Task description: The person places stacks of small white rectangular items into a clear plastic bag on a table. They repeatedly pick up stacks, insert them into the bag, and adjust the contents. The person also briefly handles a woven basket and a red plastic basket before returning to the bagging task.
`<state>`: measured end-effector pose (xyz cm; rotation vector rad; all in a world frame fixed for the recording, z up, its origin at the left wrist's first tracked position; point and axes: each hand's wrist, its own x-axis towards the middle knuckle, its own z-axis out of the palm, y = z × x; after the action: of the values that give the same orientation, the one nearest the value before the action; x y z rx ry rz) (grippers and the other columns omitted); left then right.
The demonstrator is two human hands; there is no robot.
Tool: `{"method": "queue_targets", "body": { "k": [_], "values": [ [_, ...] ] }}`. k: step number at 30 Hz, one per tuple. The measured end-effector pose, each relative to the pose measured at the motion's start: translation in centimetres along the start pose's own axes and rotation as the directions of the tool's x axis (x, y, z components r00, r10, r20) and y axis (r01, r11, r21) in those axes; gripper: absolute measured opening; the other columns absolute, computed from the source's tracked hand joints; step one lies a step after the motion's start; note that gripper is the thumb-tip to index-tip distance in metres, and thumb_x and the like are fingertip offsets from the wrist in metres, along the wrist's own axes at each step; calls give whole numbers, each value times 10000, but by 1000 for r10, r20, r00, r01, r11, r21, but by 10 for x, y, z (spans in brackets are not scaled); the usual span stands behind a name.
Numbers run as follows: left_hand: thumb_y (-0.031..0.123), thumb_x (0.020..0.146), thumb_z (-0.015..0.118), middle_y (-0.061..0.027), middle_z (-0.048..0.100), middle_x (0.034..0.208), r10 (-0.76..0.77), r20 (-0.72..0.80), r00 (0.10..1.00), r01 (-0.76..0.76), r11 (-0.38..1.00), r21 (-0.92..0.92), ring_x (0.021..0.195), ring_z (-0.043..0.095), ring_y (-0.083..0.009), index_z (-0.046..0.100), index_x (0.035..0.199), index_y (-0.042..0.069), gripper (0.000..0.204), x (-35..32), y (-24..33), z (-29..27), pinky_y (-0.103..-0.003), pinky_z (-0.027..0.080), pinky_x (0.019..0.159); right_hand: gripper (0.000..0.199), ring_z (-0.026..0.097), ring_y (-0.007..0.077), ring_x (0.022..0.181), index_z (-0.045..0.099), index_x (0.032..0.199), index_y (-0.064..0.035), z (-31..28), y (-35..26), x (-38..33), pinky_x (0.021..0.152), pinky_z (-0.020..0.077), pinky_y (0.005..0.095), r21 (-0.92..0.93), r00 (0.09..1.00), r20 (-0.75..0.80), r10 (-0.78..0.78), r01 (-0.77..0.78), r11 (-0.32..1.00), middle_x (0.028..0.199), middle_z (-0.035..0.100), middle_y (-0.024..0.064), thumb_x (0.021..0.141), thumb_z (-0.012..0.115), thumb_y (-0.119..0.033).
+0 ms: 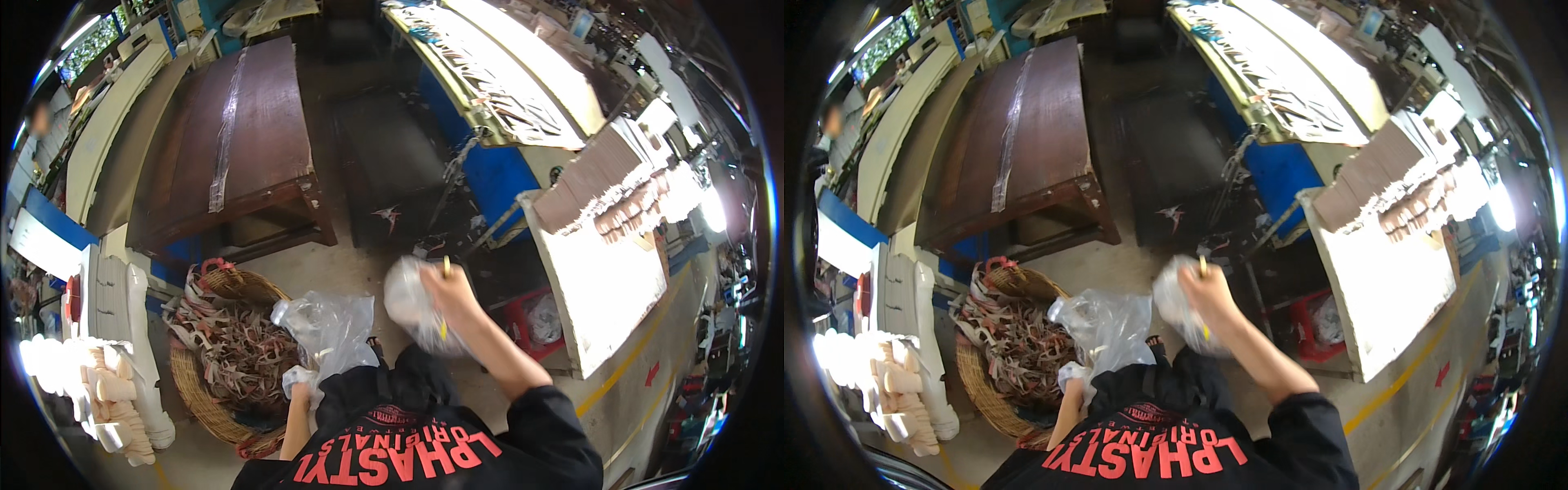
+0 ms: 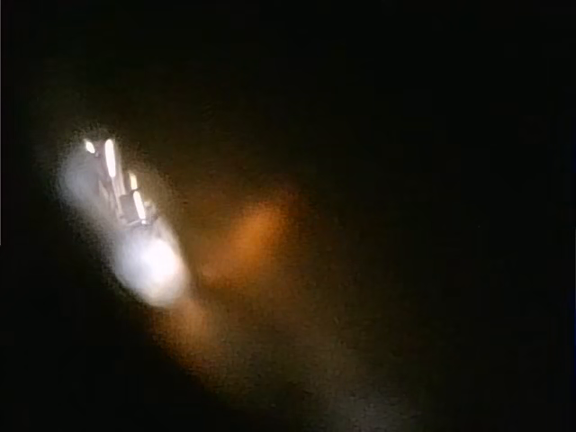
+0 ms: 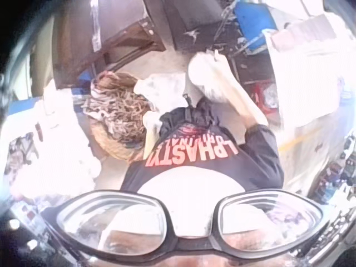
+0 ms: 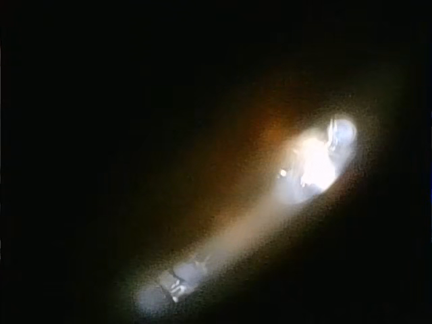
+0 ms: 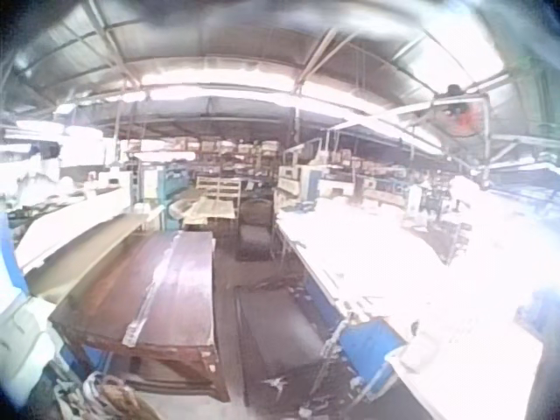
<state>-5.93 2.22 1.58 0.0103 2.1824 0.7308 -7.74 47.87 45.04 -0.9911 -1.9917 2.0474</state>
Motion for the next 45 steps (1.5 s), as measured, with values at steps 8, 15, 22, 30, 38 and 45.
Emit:
{"method": "queue_targets", "body": {
  "k": [8, 15, 22, 30, 38, 45],
  "values": [
    [199, 971, 455, -185, 709, 1053, -566, 25, 824, 374, 511, -774, 967, 693, -373, 691, 1160, 67, 330, 14, 59, 14, -461, 569, 803, 415, 422, 37, 493, 585, 682, -114, 188, -196, 296, 445, 314, 282, 273, 829, 108, -549, 506, 818, 584, 465, -90, 1044, 704, -278],
    [106, 950, 479, -196, 689, 1192, -850, -17, 526, 133, 103, -986, 977, 674, -324, 608, 1358, 22, 436, -20, 145, 63, -440, 561, 826, 366, 577, 154, 537, 664, 967, -28, 327, -203, 471, 501, 478, 358, 152, 944, 215, -252, 222, 963, 670, 595, 41, 1076, 609, -373],
    [70, 941, 493, -207, 676, 1268, -803, -124, 582, 278, 340, -898, 1114, 656, -322, 611, 1374, 4, 453, -21, 215, 46, -424, 541, 936, 327, 731, 401, 955, 678, 1287, -32, 351, -63, 527, 841, 579, 467, -370, 809, 401, -430, 572, 732, 1098, 733, 221, 1046, 550, -213],
    [27, 928, 513, -208, 652, 1398, 101, -114, 988, -139, 900, -412, 1306, 605, -328, 623, 1384, -20, 472, 38, 270, -102, -404, 461, 1122, 392, 692, 368, 1225, 733, 1212, -34, 204, 95, 351, 1050, 540, 423, -350, 639, 759, -125, 562, 749, 1270, 729, 221, 980, 707, -349],
    [144, 961, 620, -116, 600, 1491, 313, 597, 739, -293, 947, -134, 1374, 539, -251, 620, 1430, 19, 485, 80, 333, -212, -393, 407, 1182, 411, 468, 90, 481, 787, 1074, -79, 130, 205, 247, 416, 336, 305, -466, 733, 528, 428, -171, 868, 677, 616, -10, 982, 687, -467],
    [302, 915, 753, -96, 596, 1483, 472, 784, 403, -209, 882, -423, 1355, 559, -221, 577, 1486, 29, 657, 91, 430, -186, -405, 425, 1175, 312, 453, 52, 461, 785, 1013, -138, 45, 182, 187, 407, 287, 273, 80, 851, 396, 344, -406, 910, 674, 633, -50, 940, 786, -441]
  ]
}}
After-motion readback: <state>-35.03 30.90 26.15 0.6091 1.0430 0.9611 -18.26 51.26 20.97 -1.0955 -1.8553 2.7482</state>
